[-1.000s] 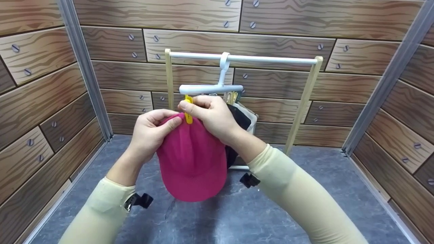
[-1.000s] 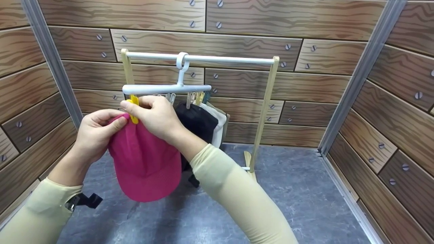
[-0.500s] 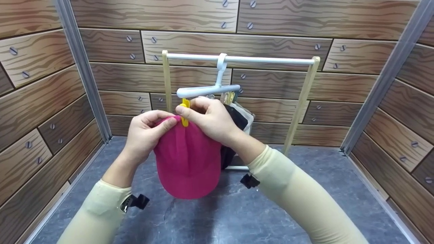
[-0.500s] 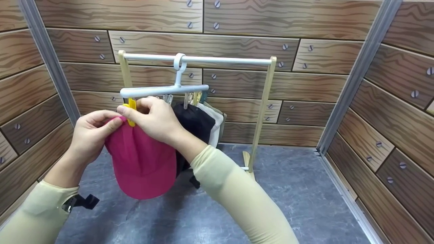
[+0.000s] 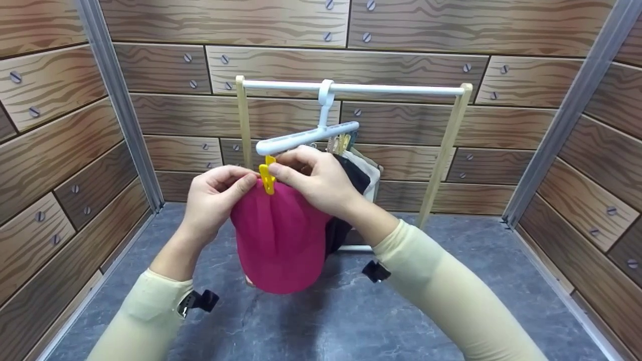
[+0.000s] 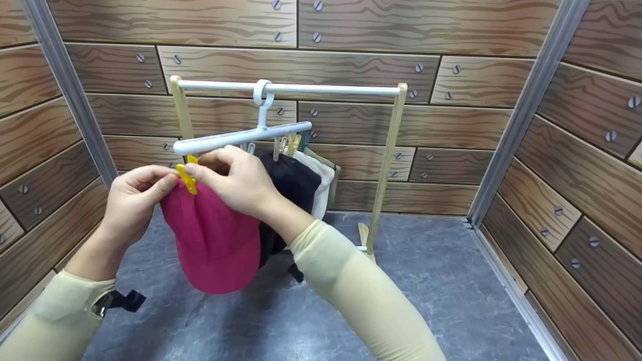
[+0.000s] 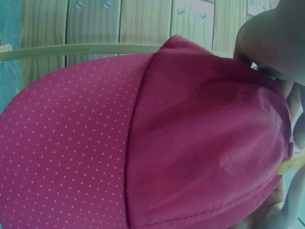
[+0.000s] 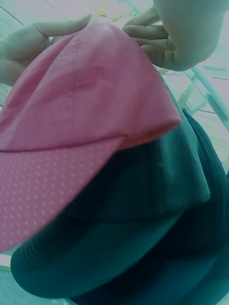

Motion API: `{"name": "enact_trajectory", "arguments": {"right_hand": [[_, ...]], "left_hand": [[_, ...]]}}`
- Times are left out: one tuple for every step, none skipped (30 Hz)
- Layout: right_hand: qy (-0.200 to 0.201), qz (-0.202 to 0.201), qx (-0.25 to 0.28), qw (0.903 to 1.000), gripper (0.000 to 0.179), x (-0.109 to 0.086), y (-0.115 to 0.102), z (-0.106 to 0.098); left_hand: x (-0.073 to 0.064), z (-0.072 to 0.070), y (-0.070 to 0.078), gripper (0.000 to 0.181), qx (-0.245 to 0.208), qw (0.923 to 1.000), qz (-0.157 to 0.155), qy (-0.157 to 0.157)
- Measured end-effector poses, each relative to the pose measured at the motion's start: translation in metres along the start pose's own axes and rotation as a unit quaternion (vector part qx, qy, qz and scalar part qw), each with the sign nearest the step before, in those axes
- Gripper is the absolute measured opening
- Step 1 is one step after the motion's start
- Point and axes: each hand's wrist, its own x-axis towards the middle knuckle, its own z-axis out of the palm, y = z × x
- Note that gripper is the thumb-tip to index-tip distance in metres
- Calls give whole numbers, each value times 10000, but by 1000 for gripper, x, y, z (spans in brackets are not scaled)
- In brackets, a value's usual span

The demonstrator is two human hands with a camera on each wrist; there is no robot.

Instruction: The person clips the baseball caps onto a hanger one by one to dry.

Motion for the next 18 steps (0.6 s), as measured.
{"name": "enact_trajectory", "arguments": {"right_hand": [[18, -17, -36, 10000, 27, -2, 3, -1], [46, -37, -72, 10000, 27, -3, 6, -3], [83, -57, -102, 9999, 27, -5, 9, -4], [116, -83, -130, 9998, 27, -7, 12, -5], [157, -113, -169, 9997, 26, -9, 16, -6], [200, -149, -214, 9995, 25, -11, 20, -7], [242, -197, -278, 9991, 25, -13, 24, -9], [282, -248, -338, 9987, 24, -15, 28, -10], [321, -305, -419, 9981, 24, -17, 31, -12], [352, -365, -508, 9974, 24, -20, 35, -13], [369, -433, -606, 9965, 24, -22, 38, -15], [379, -499, -712, 9955, 24, -24, 42, -16], [385, -549, -802, 9945, 24, -27, 45, -18], [396, -585, -873, 9937, 25, -29, 48, -19], [398, -610, -927, 9930, 25, -32, 51, -21], [395, -624, -961, 9926, 26, -34, 54, -23], [396, -630, -991, 9923, 26, -36, 56, -24], [411, -615, -1008, 9922, 27, -39, 59, -26]], "left_hand": [[0, 0, 0, 9, 52, 10000, -2, 19], [0, 0, -1, 9, 85, 10000, -2, 34], [-1, 1, -1, 10, 126, 9999, -2, 53], [-1, 1, -2, 11, 163, 9998, 3, 79], [-2, 1, -3, 11, 204, 9997, 12, 106], [-2, 1, -4, 11, 256, 9996, 20, 138], [-3, 0, -5, 12, 313, 9994, 31, 166], [-3, 0, -7, 12, 371, 9991, 33, 189], [-4, 0, -8, 13, 443, 9988, 39, 207], [-4, 0, -10, 14, 532, 9983, 46, 217], [-5, 0, -12, 15, 629, 9977, 51, 229], [-6, -1, -15, 16, 722, 9971, 51, 224], [-7, -2, -17, 17, 813, 9965, 46, 212], [-8, -2, -19, 19, 902, 9957, 38, 195], [-10, -4, -22, 21, 1008, 9947, 43, 177], [-12, -5, -24, 23, 1100, 9938, 50, 165], [-13, -6, -26, 26, 1188, 9928, 59, 155], [-15, -8, -29, 28, 1270, 9918, 66, 139]]}}
